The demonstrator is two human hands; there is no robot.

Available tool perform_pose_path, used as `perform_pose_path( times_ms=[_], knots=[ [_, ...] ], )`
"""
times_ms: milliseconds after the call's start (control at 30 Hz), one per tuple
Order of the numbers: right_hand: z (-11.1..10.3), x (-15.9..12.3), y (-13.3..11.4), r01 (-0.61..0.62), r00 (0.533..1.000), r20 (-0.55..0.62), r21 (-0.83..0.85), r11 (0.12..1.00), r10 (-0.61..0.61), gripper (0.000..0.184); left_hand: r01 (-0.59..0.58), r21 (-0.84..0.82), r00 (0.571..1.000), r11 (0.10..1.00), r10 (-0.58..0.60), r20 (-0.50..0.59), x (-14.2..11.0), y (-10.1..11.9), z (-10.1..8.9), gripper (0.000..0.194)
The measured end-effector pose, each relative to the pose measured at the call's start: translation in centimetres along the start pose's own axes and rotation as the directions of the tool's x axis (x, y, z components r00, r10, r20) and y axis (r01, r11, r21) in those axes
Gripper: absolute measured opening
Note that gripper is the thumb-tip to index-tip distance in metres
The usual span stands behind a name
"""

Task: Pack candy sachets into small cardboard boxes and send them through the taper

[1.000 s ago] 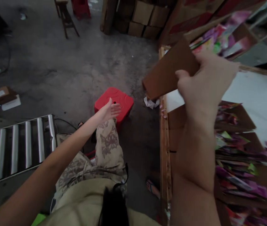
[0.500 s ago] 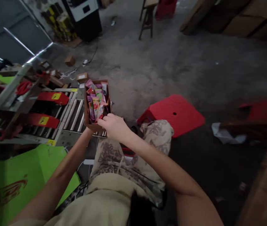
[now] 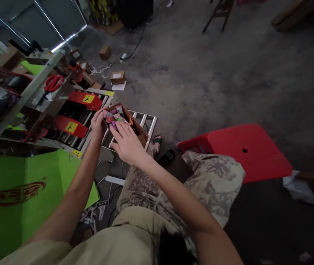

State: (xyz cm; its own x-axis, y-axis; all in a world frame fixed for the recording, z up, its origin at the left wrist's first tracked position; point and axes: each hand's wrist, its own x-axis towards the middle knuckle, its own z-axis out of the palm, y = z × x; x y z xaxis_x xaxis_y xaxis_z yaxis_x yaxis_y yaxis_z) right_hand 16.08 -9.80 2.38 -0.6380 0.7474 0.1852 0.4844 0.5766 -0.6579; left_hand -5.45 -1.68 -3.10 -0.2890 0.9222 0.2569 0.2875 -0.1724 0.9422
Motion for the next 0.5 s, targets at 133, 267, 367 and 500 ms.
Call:
perform_pose_path(
  times_ms=[133,267,367,500],
  knots=[
    [3.1,3.5,2.6,-0.076,0.966,0.255,0.125,0.989,0.042,0.056,0.013,-0.088,1.0,0.996,-0.014,-0.014,-1.4,0.0,-1.1,0.036],
    [5.1,4.3,2.8,-0.082,0.955,0.288,0.021,0.996,0.073,0.048,0.018,-0.012,0.993,1.0,-0.017,0.118,-2.1,1.0,-3.6,0.031],
    [5.7,4.2,2.5,-0.024,0.977,0.213,-0.034,0.999,0.031,0.043,0.012,0.157,0.963,0.987,-0.054,0.266,-1.4,2.2,-4.4,0.035],
    [5.9,3.6,3.1,0.056,0.995,0.073,0.156,0.986,-0.068,0.038,-0.054,0.37,0.94,0.928,-0.077,0.331,0.3,2.4,-2.8,0.045]
  ],
)
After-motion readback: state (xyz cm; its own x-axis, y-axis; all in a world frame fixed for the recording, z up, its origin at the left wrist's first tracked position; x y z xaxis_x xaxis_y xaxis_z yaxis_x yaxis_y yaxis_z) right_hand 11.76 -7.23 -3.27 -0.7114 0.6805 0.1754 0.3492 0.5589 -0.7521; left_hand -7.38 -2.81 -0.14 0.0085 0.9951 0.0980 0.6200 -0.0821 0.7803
